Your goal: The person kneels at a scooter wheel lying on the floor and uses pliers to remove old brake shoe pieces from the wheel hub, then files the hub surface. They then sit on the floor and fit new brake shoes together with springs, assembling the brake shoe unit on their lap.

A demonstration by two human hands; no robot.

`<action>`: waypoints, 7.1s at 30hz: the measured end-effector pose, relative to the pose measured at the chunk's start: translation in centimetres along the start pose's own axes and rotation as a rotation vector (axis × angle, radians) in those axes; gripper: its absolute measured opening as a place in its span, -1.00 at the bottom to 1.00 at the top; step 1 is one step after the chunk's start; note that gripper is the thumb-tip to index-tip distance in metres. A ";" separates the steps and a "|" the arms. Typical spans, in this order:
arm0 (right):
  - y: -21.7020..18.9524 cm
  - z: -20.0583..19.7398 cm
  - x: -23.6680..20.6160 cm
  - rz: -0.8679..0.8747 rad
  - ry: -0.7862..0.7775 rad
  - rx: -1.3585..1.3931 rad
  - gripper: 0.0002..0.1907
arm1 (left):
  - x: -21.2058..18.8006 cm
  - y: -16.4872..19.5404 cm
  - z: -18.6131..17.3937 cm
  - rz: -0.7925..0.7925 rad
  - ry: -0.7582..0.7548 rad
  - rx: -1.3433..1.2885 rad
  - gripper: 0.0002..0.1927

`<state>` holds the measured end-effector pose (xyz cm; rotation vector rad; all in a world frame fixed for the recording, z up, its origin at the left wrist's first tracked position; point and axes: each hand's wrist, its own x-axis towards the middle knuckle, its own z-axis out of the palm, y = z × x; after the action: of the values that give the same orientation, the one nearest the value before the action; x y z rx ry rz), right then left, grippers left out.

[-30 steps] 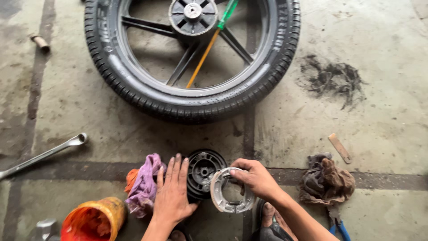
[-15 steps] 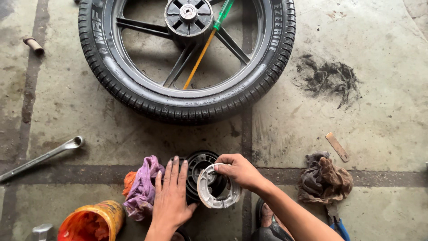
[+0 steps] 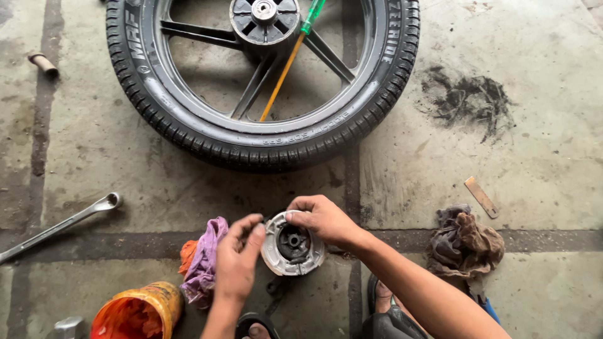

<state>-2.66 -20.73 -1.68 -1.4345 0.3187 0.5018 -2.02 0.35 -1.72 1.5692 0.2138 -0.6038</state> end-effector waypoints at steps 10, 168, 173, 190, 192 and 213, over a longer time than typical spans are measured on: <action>-11.9 -2.5 -4.3 -0.089 -0.138 0.546 -0.57 | 0.5 11.1 2.3 -0.065 -0.528 -0.825 -0.56; -1.9 1.7 -4.2 -0.341 0.581 -1.193 -0.38 | -1.0 -1.3 5.4 0.346 0.294 1.014 -0.73; -2.4 1.1 -3.8 -0.432 0.333 -1.276 -0.47 | -0.1 -0.5 5.0 0.017 0.103 0.922 -0.64; -4.3 1.3 -2.7 -0.366 0.151 -1.312 -0.76 | 1.9 1.2 4.5 -0.314 -0.096 1.048 -0.67; -4.4 1.4 -2.9 -0.385 0.168 -1.264 -0.82 | 0.8 0.7 4.4 0.120 -0.005 1.086 -0.68; -5.1 1.1 -3.0 -0.297 0.000 -1.161 -0.76 | -1.5 -0.2 4.3 0.371 0.106 1.039 -0.89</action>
<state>-2.78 -20.35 4.32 -2.5488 -0.2579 0.4477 -4.44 -3.47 -1.07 2.5606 -0.3792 -0.3306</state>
